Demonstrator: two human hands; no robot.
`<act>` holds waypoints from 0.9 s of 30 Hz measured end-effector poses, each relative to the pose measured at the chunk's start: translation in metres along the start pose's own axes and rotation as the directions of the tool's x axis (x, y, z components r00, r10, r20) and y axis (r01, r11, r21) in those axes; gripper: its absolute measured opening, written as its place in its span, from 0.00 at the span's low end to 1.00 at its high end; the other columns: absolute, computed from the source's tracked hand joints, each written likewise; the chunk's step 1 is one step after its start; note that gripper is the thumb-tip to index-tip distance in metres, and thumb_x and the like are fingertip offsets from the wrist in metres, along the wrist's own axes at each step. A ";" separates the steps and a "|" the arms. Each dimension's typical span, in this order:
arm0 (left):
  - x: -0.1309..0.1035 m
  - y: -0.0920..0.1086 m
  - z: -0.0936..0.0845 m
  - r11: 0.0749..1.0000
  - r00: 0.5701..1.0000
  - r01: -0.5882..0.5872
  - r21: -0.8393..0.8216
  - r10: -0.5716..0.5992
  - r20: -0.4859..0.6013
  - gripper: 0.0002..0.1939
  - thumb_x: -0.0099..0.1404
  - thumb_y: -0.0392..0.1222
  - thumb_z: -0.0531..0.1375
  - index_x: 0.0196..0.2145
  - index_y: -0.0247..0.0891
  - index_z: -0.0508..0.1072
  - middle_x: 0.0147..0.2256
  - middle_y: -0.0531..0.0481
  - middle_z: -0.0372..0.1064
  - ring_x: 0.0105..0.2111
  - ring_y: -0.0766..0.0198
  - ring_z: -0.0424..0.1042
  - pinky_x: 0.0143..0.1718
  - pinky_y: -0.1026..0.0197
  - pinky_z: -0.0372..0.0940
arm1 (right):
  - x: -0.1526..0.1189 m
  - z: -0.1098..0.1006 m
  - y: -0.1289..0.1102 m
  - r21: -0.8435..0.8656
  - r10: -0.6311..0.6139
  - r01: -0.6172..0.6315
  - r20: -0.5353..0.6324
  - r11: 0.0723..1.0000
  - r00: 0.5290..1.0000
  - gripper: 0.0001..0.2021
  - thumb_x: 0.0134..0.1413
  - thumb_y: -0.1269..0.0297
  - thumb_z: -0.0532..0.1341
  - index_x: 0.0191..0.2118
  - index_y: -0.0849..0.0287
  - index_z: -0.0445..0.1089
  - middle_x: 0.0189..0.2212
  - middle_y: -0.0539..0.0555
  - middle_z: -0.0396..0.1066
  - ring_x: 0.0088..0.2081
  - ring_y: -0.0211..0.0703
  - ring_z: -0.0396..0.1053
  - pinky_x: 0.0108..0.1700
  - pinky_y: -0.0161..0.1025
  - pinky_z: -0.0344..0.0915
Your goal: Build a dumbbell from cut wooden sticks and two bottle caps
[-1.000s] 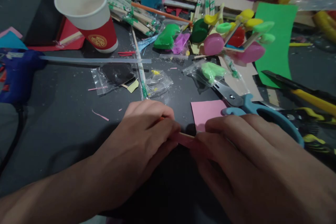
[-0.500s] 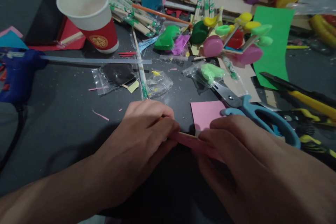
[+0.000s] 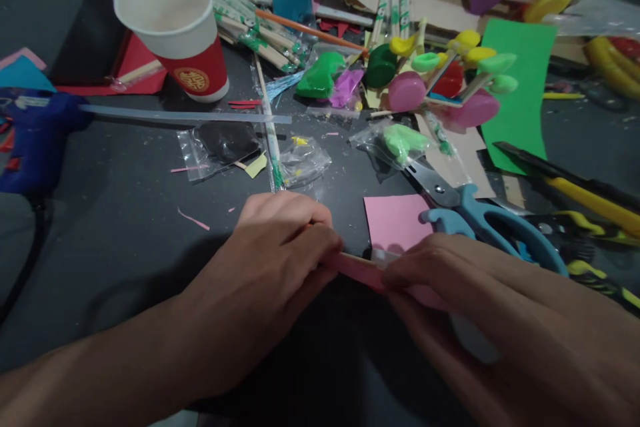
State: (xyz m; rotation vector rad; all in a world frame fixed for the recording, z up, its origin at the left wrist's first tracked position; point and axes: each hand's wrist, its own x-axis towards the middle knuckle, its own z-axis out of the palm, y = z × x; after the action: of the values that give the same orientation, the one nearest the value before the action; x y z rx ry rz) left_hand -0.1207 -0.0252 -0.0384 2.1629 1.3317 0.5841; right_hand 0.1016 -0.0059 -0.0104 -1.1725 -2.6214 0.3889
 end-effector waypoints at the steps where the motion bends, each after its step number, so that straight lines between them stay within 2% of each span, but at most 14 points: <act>1: 0.000 0.000 0.000 1.000 1.000 -0.003 0.004 0.003 0.001 0.04 0.73 0.38 0.55 0.39 0.38 0.69 0.44 0.50 0.69 0.44 0.59 0.65 0.47 0.53 0.56 | 0.000 -0.001 0.000 0.029 -0.009 0.008 0.022 1.000 1.000 0.06 0.67 0.59 0.54 0.41 0.49 0.68 0.31 0.48 0.72 0.29 0.40 0.71 0.25 0.37 0.64; 5: 0.000 -0.001 -0.001 1.000 1.000 -0.002 0.013 0.002 0.004 0.01 0.72 0.38 0.57 0.39 0.38 0.68 0.44 0.51 0.69 0.45 0.59 0.65 0.48 0.53 0.56 | 0.005 -0.006 0.000 0.148 -0.037 0.028 0.060 0.989 0.997 0.06 0.67 0.61 0.54 0.39 0.49 0.67 0.31 0.48 0.73 0.29 0.39 0.72 0.25 0.33 0.67; 11: -0.001 -0.001 0.000 1.000 1.000 -0.007 -0.011 0.007 0.002 0.03 0.73 0.40 0.56 0.39 0.39 0.68 0.43 0.52 0.69 0.44 0.60 0.65 0.48 0.53 0.56 | 0.010 -0.010 0.004 0.280 -0.017 0.001 0.055 0.960 0.998 0.07 0.65 0.65 0.56 0.38 0.45 0.70 0.30 0.45 0.74 0.31 0.36 0.74 0.28 0.28 0.69; 16: 0.001 -0.001 0.000 1.000 1.000 0.022 -0.012 -0.022 0.019 0.04 0.73 0.39 0.56 0.38 0.39 0.69 0.42 0.52 0.69 0.44 0.58 0.65 0.47 0.52 0.55 | 0.011 -0.010 0.001 0.369 -0.001 -0.008 0.023 0.929 1.000 0.08 0.63 0.67 0.57 0.39 0.46 0.72 0.31 0.46 0.75 0.32 0.36 0.74 0.31 0.29 0.72; 21: 0.003 -0.001 -0.003 0.998 0.998 0.044 -0.046 -0.041 0.049 0.07 0.73 0.40 0.55 0.36 0.39 0.69 0.41 0.53 0.69 0.43 0.59 0.65 0.45 0.52 0.55 | 0.015 -0.011 -0.002 0.541 0.075 -0.067 0.007 0.838 0.997 0.05 0.61 0.64 0.61 0.36 0.45 0.73 0.30 0.46 0.74 0.32 0.39 0.74 0.30 0.31 0.72; 27: 0.003 -0.004 0.000 0.998 0.999 0.035 -0.058 -0.034 0.028 0.06 0.73 0.40 0.55 0.38 0.38 0.69 0.42 0.51 0.70 0.45 0.58 0.65 0.46 0.53 0.55 | 0.026 -0.008 0.004 0.707 0.244 -0.224 0.074 0.671 0.967 0.06 0.60 0.61 0.65 0.30 0.44 0.74 0.26 0.43 0.74 0.27 0.36 0.73 0.26 0.25 0.71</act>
State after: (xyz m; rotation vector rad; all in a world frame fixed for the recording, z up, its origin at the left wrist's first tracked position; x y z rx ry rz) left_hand -0.1223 -0.0213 -0.0404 2.0900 1.3192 0.5715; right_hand 0.0901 0.0169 -0.0011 -1.1828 -1.9393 1.2936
